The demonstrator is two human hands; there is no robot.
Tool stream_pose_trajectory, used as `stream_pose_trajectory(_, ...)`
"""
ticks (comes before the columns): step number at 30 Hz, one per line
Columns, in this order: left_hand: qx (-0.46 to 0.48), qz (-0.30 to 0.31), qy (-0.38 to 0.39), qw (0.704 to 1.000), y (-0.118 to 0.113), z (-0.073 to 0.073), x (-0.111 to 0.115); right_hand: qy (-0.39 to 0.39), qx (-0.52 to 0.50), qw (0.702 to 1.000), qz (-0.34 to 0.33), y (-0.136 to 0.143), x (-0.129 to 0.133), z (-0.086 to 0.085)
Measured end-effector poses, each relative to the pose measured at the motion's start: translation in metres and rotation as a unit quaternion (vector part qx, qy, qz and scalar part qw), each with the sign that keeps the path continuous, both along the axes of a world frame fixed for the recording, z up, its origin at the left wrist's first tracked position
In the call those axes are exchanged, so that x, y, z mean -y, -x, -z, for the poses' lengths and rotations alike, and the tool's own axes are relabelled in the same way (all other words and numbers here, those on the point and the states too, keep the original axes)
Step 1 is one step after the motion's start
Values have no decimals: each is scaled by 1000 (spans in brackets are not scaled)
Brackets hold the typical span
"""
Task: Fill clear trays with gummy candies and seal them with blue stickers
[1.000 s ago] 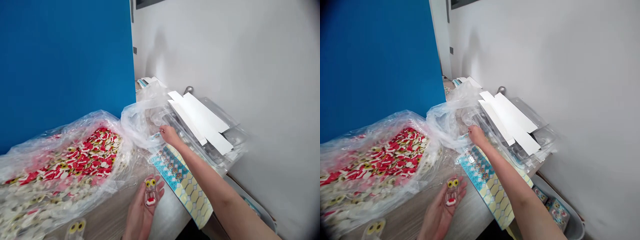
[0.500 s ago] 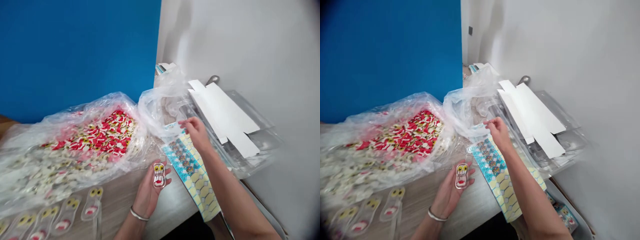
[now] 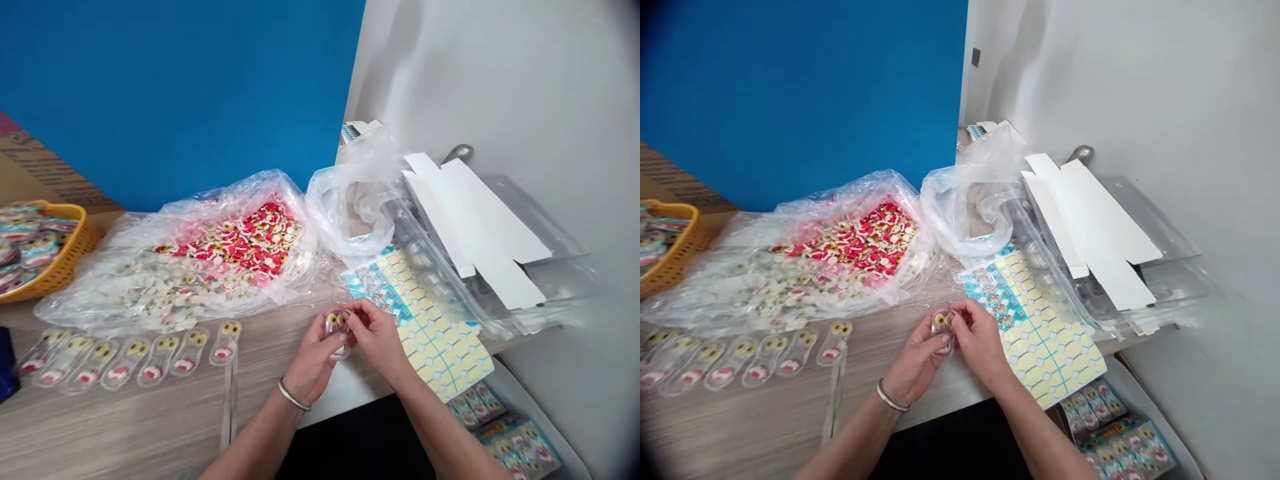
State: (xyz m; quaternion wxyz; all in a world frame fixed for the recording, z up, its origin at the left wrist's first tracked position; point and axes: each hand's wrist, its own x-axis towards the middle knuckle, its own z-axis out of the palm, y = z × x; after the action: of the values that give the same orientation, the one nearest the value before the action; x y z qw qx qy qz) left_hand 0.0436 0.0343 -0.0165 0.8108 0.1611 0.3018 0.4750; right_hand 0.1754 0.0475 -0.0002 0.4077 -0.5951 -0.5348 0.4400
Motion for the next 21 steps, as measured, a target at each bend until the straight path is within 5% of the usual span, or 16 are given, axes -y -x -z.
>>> stream_pose_trajectory(5, -13, -33, -6, 999, 9, 5, 6, -75, 106, 991, 30, 14, 6, 11)
stream_pose_trajectory(11, -31, -88, 18, 996, 36, 14, 18, 59, -116, 990, -56, 45, 14, 23)
stream_pose_trajectory(15, -119, -138, 11, 983, 64, 20, 32, 98, -143, 980, -96, 73, 14, 38)
stream_pose_trajectory(17, -225, -191, -28, 955, 80, 21, 43, 94, -123, 983, -100, 87, 9, 48)
stream_pose_trajectory(21, -485, -224, -154, 831, 107, 25, 65, 36, -11, 992, -119, 113, -8, 62)
